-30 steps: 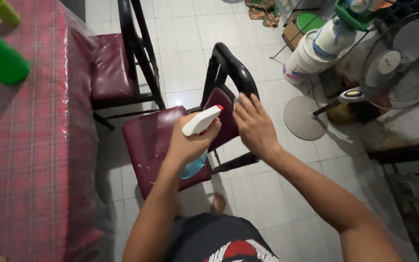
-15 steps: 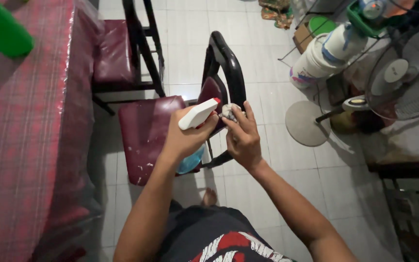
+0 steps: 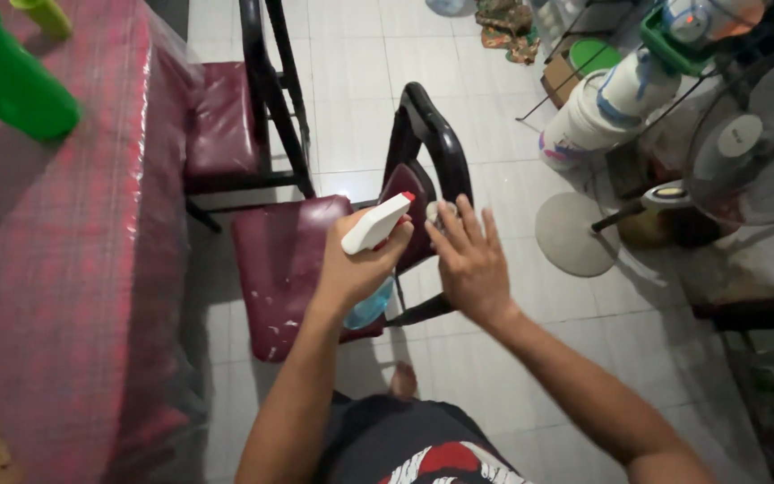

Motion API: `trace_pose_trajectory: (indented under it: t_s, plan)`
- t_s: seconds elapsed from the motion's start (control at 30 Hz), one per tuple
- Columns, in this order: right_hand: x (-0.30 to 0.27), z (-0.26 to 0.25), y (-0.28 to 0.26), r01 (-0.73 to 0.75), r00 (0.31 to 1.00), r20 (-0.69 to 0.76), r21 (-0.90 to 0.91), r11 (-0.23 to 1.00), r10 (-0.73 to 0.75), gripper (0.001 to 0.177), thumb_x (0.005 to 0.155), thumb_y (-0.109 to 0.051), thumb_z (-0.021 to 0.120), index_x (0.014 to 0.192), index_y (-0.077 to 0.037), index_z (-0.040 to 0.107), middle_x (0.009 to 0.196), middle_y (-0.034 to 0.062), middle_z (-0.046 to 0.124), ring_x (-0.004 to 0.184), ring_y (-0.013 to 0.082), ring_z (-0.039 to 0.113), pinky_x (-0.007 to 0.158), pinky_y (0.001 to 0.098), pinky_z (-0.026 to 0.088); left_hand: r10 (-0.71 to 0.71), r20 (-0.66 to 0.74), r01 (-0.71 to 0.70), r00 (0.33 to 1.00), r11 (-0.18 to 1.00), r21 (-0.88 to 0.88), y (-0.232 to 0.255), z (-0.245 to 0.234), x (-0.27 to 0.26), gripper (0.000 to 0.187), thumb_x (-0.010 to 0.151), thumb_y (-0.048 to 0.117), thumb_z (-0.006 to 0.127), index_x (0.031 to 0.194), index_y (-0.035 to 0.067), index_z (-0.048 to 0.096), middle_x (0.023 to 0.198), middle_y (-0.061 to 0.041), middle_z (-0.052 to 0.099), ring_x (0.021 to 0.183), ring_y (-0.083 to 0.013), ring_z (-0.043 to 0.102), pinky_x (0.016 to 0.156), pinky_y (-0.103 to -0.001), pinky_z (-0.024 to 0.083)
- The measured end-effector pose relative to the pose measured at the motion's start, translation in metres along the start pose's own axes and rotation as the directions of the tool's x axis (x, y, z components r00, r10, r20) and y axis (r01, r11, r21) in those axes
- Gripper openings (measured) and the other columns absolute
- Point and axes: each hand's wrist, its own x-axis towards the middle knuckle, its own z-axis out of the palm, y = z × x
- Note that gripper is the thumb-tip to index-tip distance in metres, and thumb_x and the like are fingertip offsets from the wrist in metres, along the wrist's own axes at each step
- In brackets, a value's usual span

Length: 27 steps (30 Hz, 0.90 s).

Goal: The recorder is cleaning dining chairs using a spray bottle and a cloth.

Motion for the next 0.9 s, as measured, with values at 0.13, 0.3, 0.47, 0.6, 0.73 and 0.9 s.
trace_pose_trajectory:
  t_s: [0.13, 0.3, 0.47, 0.6, 0.73, 0.9]
  plan:
    - [0.037, 0.017, 0.009, 0.013, 1.000, 0.010, -0.141, 0.990, -0.012, 0.035, 0.093, -0.009, 0.061, 0.126, -0.004, 0.072, 0.148, 0.0150, 0.058, 0.145, 0.0358, 0.045, 0.120, 0.0533, 0.034, 0.051, 0.025, -0.050, 0.998, 0.998, -0.033, -0.009, -0.016, 0.013, 0.020, 0.090, 0.018, 0.078, 0.104, 0.004, 0.077, 0.083, -0.003, 0.077, 0.072, -0.0082, 0.068, 0.064, -0.025, 0.056]
    - [0.090, 0.036, 0.027, -0.008, 0.998, -0.057, -0.152, 0.988, 0.000, 0.032, 0.097, -0.011, 0.063, 0.127, 0.000, 0.071, 0.148, 0.0187, 0.058, 0.145, 0.0381, 0.046, 0.121, 0.0508, 0.036, 0.118, -0.064, -0.120, 0.991, 0.993, -0.021, -0.022, -0.019, 0.029, 0.024, 0.093, 0.016, 0.077, 0.111, 0.002, 0.073, 0.085, -0.003, 0.072, 0.073, -0.0087, 0.065, 0.066, -0.026, 0.054]
    - [0.086, 0.034, 0.021, -0.076, 0.994, -0.084, -0.106, 0.991, 0.068, 0.032, 0.095, -0.008, 0.066, 0.126, -0.002, 0.071, 0.147, 0.0181, 0.059, 0.145, 0.0384, 0.047, 0.121, 0.0515, 0.038, 0.068, -0.071, -0.077, 0.995, 0.987, -0.140, -0.036, -0.003, 0.042, 0.031, 0.096, 0.018, 0.075, 0.120, 0.001, 0.066, 0.089, -0.001, 0.068, 0.078, -0.0084, 0.062, 0.071, -0.026, 0.054]
    - [0.059, 0.021, 0.006, -0.134, 0.986, -0.102, -0.032, 0.991, 0.130, 0.041, 0.091, -0.004, 0.068, 0.132, -0.002, 0.067, 0.150, 0.0195, 0.055, 0.145, 0.0400, 0.046, 0.121, 0.0519, 0.039, 0.032, -0.032, -0.037, 0.999, 0.990, -0.139, -0.038, 0.011, 0.049, 0.031, 0.098, 0.021, 0.074, 0.119, 0.002, 0.064, 0.086, -0.001, 0.067, 0.077, -0.0089, 0.062, 0.071, -0.027, 0.054]
    - [0.032, 0.011, -0.008, -0.200, 0.975, -0.093, 0.052, 0.978, 0.204, 0.050, 0.089, -0.001, 0.069, 0.139, -0.002, 0.062, 0.155, 0.0206, 0.049, 0.147, 0.0421, 0.043, 0.122, 0.0497, 0.039, 0.031, -0.004, -0.032, 0.999, 0.986, -0.162, -0.036, 0.026, 0.065, 0.037, 0.098, 0.022, 0.073, 0.125, 0.002, 0.057, 0.087, -0.002, 0.066, 0.077, -0.0094, 0.063, 0.070, -0.027, 0.054]
    - [0.004, 0.019, -0.008, -0.289, 0.953, -0.043, 0.153, 0.945, 0.299, 0.065, 0.085, 0.002, 0.064, 0.149, -0.001, 0.052, 0.161, 0.0262, 0.038, 0.150, 0.0463, 0.037, 0.123, 0.0489, 0.036, 0.108, -0.058, -0.116, 0.992, 0.983, -0.140, -0.048, 0.049, 0.072, 0.049, 0.097, 0.018, 0.069, 0.134, 0.001, 0.042, 0.092, -0.005, 0.067, 0.083, -0.0136, 0.067, 0.076, -0.030, 0.055]
